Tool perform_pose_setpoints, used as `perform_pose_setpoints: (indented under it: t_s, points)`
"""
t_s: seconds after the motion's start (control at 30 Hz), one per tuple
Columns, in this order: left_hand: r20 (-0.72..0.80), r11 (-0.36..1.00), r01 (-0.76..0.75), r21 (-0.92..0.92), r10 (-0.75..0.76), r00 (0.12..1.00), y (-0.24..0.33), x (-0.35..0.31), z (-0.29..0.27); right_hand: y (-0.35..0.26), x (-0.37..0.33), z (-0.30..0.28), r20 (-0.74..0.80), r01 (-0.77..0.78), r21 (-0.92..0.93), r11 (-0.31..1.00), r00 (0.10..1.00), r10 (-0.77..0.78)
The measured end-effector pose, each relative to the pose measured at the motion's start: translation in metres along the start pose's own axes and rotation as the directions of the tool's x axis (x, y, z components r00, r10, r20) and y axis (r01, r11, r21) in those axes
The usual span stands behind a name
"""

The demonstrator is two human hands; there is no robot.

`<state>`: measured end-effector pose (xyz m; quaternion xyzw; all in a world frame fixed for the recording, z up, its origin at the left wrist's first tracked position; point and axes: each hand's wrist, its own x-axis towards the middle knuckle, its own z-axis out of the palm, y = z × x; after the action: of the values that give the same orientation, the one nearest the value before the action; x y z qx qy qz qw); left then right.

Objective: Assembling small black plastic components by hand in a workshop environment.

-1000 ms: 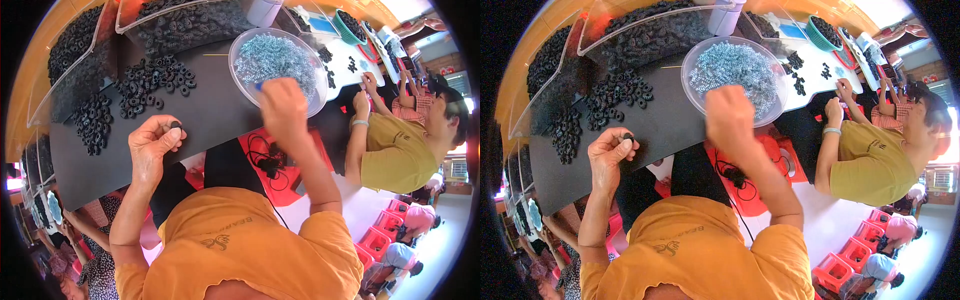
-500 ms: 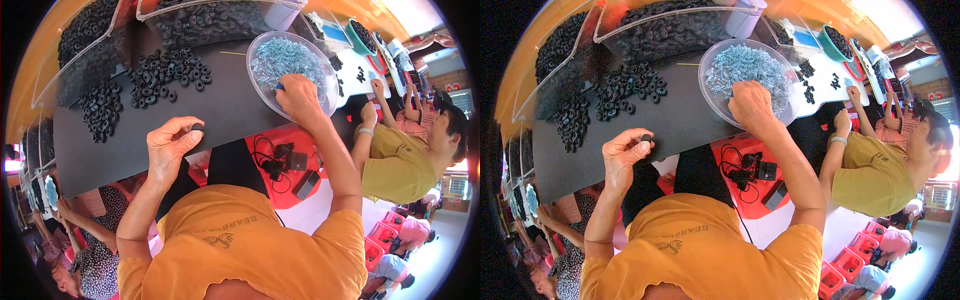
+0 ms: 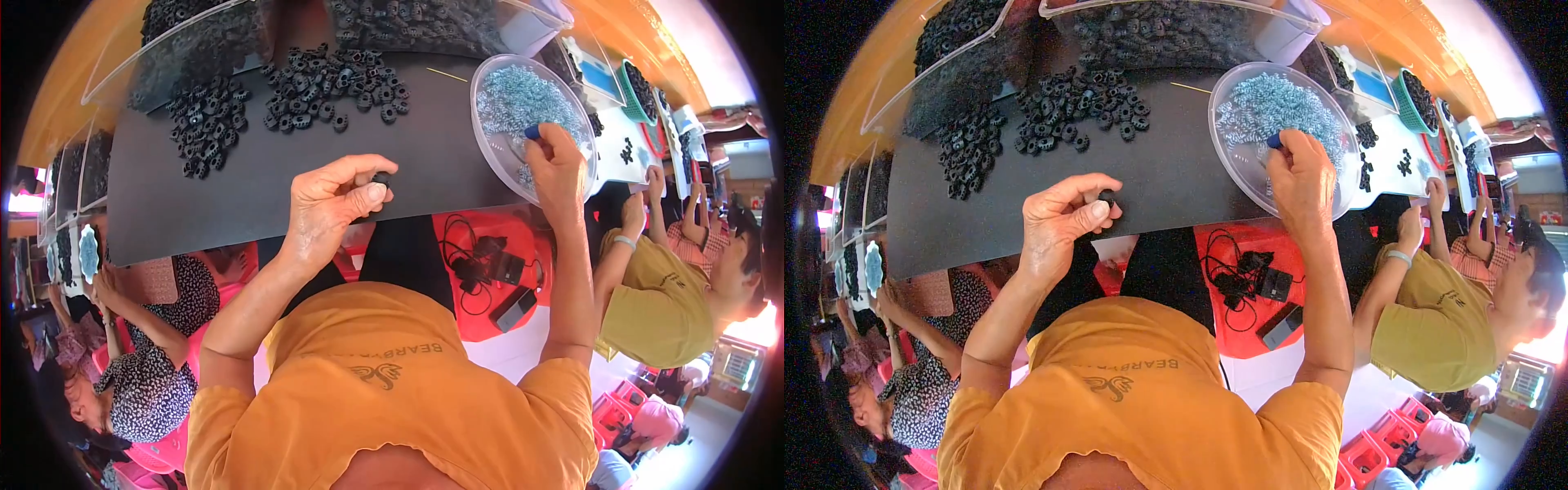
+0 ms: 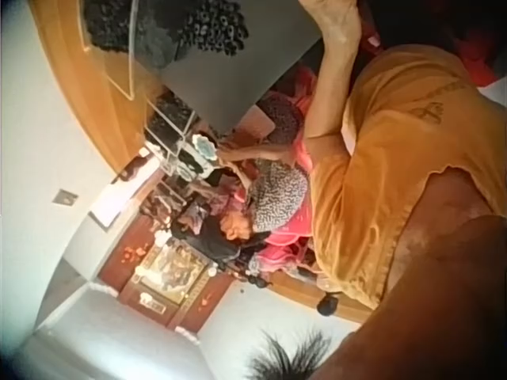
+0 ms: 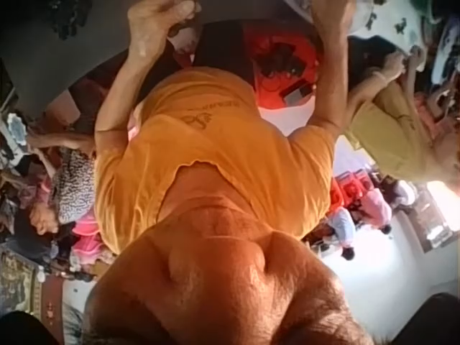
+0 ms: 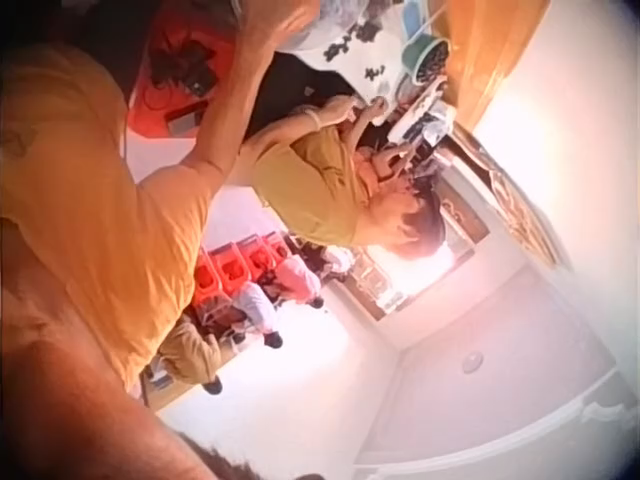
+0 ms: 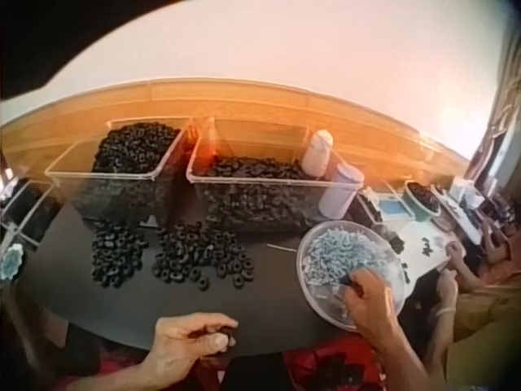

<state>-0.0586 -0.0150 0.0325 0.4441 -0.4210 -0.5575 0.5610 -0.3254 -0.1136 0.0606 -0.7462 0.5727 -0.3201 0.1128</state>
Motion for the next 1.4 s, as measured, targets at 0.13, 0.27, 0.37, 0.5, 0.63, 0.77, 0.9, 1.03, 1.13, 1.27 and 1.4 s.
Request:
perform_pose_setpoints:
  t_s: [0.13,0.27,0.37,0.5,0.63,0.77,0.9,1.03,1.13,1.27,1.4]
  points:
    - [0.035,0.986,0.125,-0.11,-0.122,0.992,-0.002,0.003,-0.006,-0.023,-0.014,0.005,-0.027,-0.12,0.194,0.974,0.991,0.128]
    - [-0.006,0.974,0.111,-0.198,-0.114,0.993,-0.002,0.006,-0.003,-0.065,-0.038,0.022,0.01,-0.06,0.522,0.851,0.998,0.064]
    - [-0.076,0.975,0.066,-0.211,-0.083,0.994,-0.003,0.006,-0.002,-0.084,-0.051,0.048,0.128,-0.112,0.717,0.688,0.991,0.028]
    - [-0.099,0.986,0.035,-0.165,-0.052,0.994,0.002,-0.001,-0.008,-0.1,-0.054,0.065,0.156,-0.114,0.774,0.623,0.988,-0.012]
    - [-0.155,0.955,0.033,-0.296,-0.082,0.985,-0.004,0.003,-0.007,-0.099,-0.049,0.073,0.162,-0.151,0.746,0.648,0.986,0.043]
    - [-0.229,0.936,0.024,-0.351,-0.11,0.967,0.001,0.016,0.003,-0.096,-0.038,0.082,0.09,-0.119,0.786,0.606,0.993,0.079]
    - [-0.249,0.952,-0.022,-0.305,-0.057,0.967,-0.004,0.031,0.013,-0.104,-0.034,0.091,0.068,-0.103,0.842,0.53,0.994,0.086]
    - [-0.248,0.989,-0.054,-0.136,0.019,0.969,-0.004,0.042,0.012,-0.101,-0.024,0.102,0.105,-0.154,0.82,0.551,0.987,0.119]
    - [-0.25,0.991,-0.134,0.011,0.132,0.959,-0.014,0.059,0.006,-0.093,-0.016,0.114,0.109,-0.164,0.793,0.587,0.986,0.128]
    - [-0.214,0.86,-0.197,0.47,0.327,0.92,-0.016,0.075,-0.002,-0.082,-0.012,0.121,0.085,-0.147,0.748,0.647,0.988,0.127]
    - [-0.217,0.854,-0.324,0.407,0.435,0.874,-0.009,0.072,-0.006,-0.08,-0.012,0.119,0.083,-0.176,0.772,0.611,0.981,0.178]
